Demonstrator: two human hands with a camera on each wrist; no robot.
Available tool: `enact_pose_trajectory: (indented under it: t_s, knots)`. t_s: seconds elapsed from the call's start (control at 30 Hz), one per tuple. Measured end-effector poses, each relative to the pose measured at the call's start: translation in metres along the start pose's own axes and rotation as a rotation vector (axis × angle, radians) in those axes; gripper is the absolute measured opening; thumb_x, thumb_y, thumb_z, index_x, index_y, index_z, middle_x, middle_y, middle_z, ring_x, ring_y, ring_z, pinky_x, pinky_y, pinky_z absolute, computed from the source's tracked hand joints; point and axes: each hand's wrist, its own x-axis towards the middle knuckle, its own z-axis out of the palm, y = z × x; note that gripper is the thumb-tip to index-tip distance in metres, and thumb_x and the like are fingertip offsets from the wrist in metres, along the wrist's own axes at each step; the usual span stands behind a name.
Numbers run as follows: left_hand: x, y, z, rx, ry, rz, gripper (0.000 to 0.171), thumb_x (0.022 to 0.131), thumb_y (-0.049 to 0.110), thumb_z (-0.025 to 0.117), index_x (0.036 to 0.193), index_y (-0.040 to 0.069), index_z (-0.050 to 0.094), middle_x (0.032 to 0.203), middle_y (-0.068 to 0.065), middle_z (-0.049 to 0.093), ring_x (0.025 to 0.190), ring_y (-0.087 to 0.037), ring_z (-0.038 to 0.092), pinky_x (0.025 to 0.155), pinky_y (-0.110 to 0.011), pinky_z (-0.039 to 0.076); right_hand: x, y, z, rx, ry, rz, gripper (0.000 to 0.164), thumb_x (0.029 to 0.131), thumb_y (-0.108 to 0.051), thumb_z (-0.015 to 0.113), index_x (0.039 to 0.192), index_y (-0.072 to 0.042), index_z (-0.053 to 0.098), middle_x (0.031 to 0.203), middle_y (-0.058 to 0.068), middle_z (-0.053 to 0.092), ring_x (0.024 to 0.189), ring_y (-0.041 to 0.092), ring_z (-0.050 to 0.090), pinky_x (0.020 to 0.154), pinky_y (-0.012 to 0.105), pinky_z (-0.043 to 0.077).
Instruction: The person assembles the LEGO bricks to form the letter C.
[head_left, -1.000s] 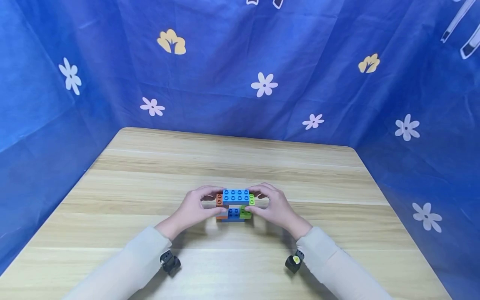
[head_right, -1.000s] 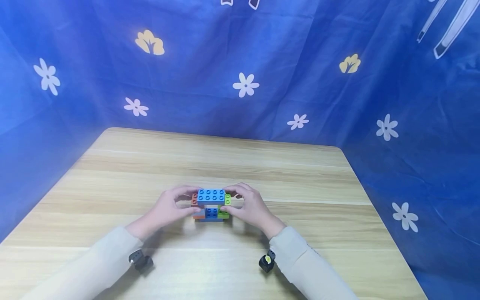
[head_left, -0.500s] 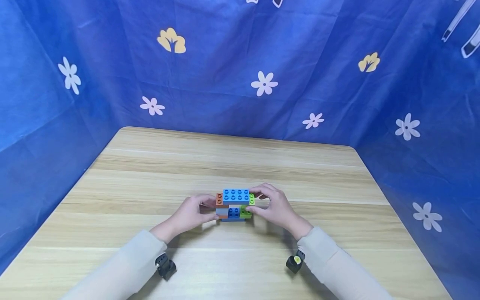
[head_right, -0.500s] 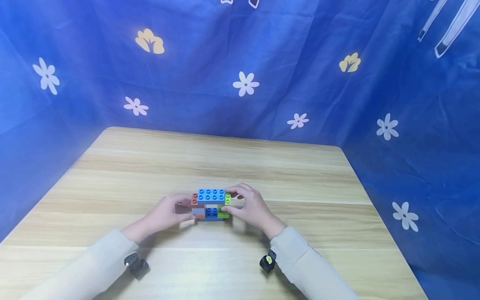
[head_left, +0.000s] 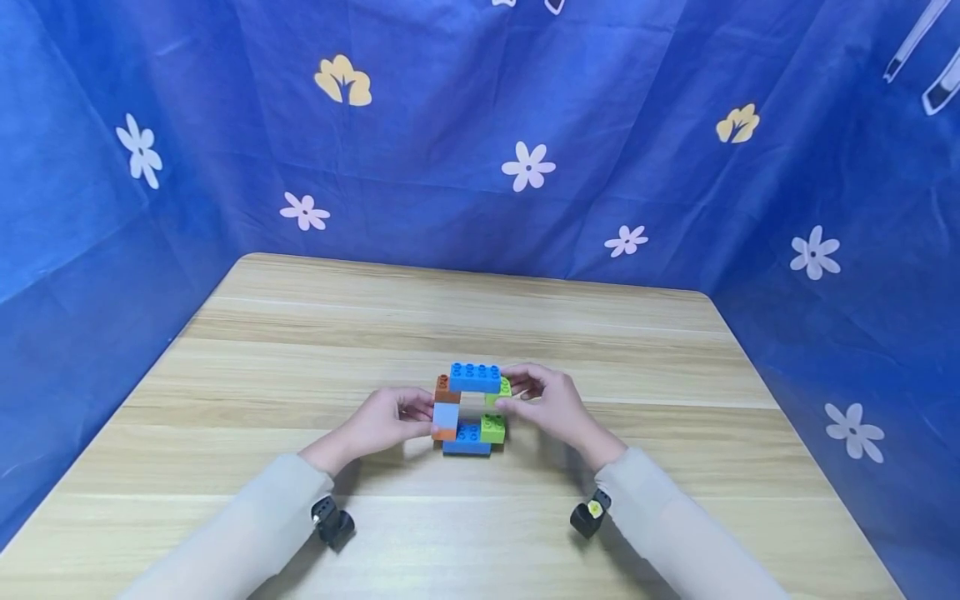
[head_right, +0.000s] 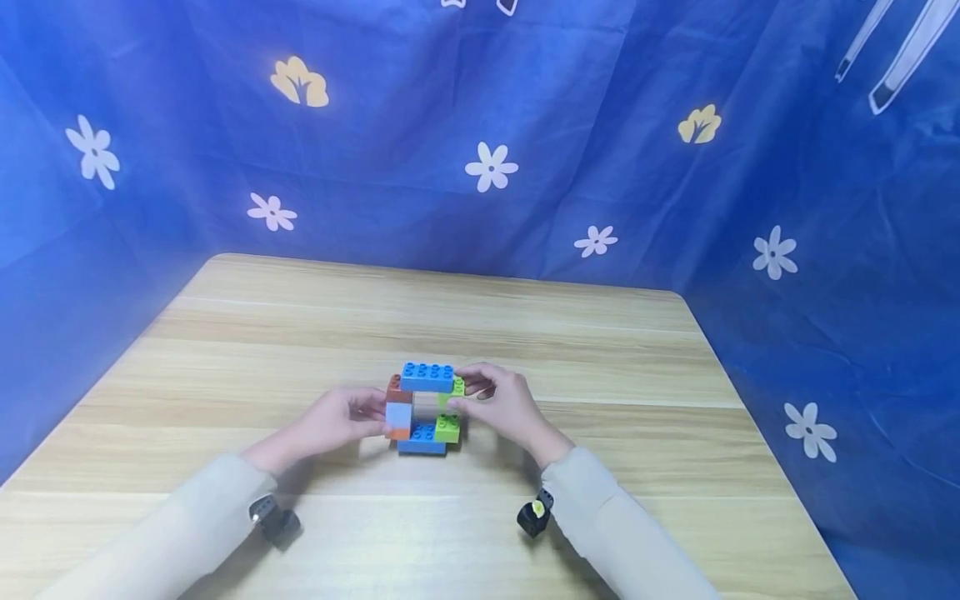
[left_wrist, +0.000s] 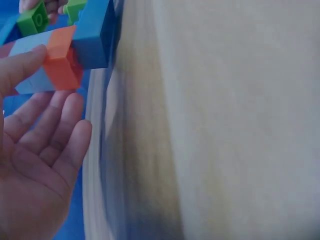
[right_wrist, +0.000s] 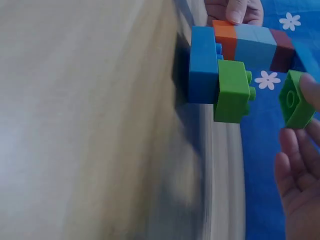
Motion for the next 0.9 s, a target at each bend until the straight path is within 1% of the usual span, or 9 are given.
enact_pose_trajectory:
  t_s: [0.13,0.23,0.3,0.43,0.5,0.6,0.67,0.77,0.9]
  knots:
    - [0.006,-0.002,0.002,-0.069,0.022,-0.09,0.041,0.081,0.021,0.072,0.111,-0.005,0.061,0.097,-0.008,0.067,0.089,-0.019,0.063,0.078,-0.028,0.052,0.01,0.005,0.003,0.008,0.019,0.128,0.039,0.079,-0.027,0.075,0.114,-0.014,0.064,0.097,-0.004,0.066,0.085,0.01,0.062,0.074,0.025,0.053]
    - [0.009,-0.004,0.005,-0.132,0.055,-0.15,0.043,0.084,0.021,0.07,0.114,-0.007,0.059,0.099,-0.012,0.067,0.09,-0.021,0.064,0.075,-0.029,0.054,0.014,0.01,0.007,0.001,0.026,0.192,0.039,0.081,-0.025,0.073,0.116,-0.012,0.063,0.098,-0.003,0.066,0.085,0.011,0.062,0.073,0.024,0.053]
    - [0.01,-0.005,0.008,-0.161,0.083,-0.178,0.043,0.085,0.021,0.068,0.115,-0.008,0.059,0.099,-0.014,0.067,0.088,-0.022,0.065,0.072,-0.029,0.055,0.016,0.013,0.009,-0.001,0.03,0.227,0.038,0.081,-0.024,0.072,0.116,-0.011,0.062,0.099,-0.001,0.066,0.085,0.012,0.062,0.072,0.024,0.053]
    - [0.012,-0.002,0.013,-0.162,0.138,-0.204,0.041,0.086,0.021,0.067,0.113,-0.008,0.06,0.098,-0.016,0.067,0.082,-0.022,0.067,0.07,-0.03,0.055,0.016,0.019,0.012,0.004,0.041,0.28,0.035,0.083,-0.022,0.071,0.115,-0.01,0.063,0.1,0.002,0.066,0.085,0.014,0.063,0.073,0.024,0.053]
    - [0.012,-0.001,0.015,-0.148,0.162,-0.213,0.039,0.085,0.021,0.067,0.112,-0.008,0.061,0.097,-0.016,0.068,0.077,-0.022,0.067,0.069,-0.03,0.055,0.015,0.021,0.014,-0.009,0.045,0.293,0.033,0.084,-0.022,0.07,0.114,-0.009,0.064,0.1,0.003,0.067,0.086,0.014,0.063,0.074,0.024,0.053]
    - [0.012,0.001,0.017,-0.135,0.192,-0.208,0.04,0.084,0.023,0.069,0.109,-0.007,0.062,0.093,-0.016,0.069,0.07,-0.02,0.067,0.067,-0.029,0.056,0.015,0.025,0.016,-0.027,0.045,0.302,0.032,0.085,-0.021,0.068,0.114,-0.007,0.063,0.102,0.005,0.067,0.088,0.016,0.063,0.076,0.025,0.053]
    - [0.012,0.001,0.018,-0.126,0.203,-0.197,0.04,0.084,0.024,0.069,0.108,-0.008,0.063,0.091,-0.015,0.069,0.069,-0.019,0.067,0.065,-0.028,0.056,0.015,0.026,0.016,-0.044,0.043,0.306,0.033,0.086,-0.021,0.067,0.115,-0.006,0.063,0.103,0.006,0.066,0.09,0.017,0.063,0.076,0.025,0.053]
    - [0.013,0.002,0.02,-0.128,0.22,-0.206,0.039,0.084,0.024,0.069,0.107,-0.007,0.063,0.089,-0.013,0.07,0.069,-0.018,0.067,0.063,-0.028,0.056,0.016,0.028,0.018,-0.065,0.042,0.3,0.033,0.087,-0.022,0.066,0.116,-0.005,0.063,0.104,0.007,0.066,0.09,0.018,0.063,0.077,0.026,0.053]
    - [0.016,0.002,0.023,-0.139,0.247,-0.249,0.034,0.084,0.02,0.069,0.106,-0.005,0.065,0.091,-0.013,0.069,0.074,-0.019,0.068,0.063,-0.027,0.056,0.017,0.03,0.019,-0.112,0.049,0.272,0.032,0.088,-0.021,0.065,0.116,-0.005,0.063,0.102,0.007,0.067,0.09,0.017,0.063,0.079,0.028,0.052]
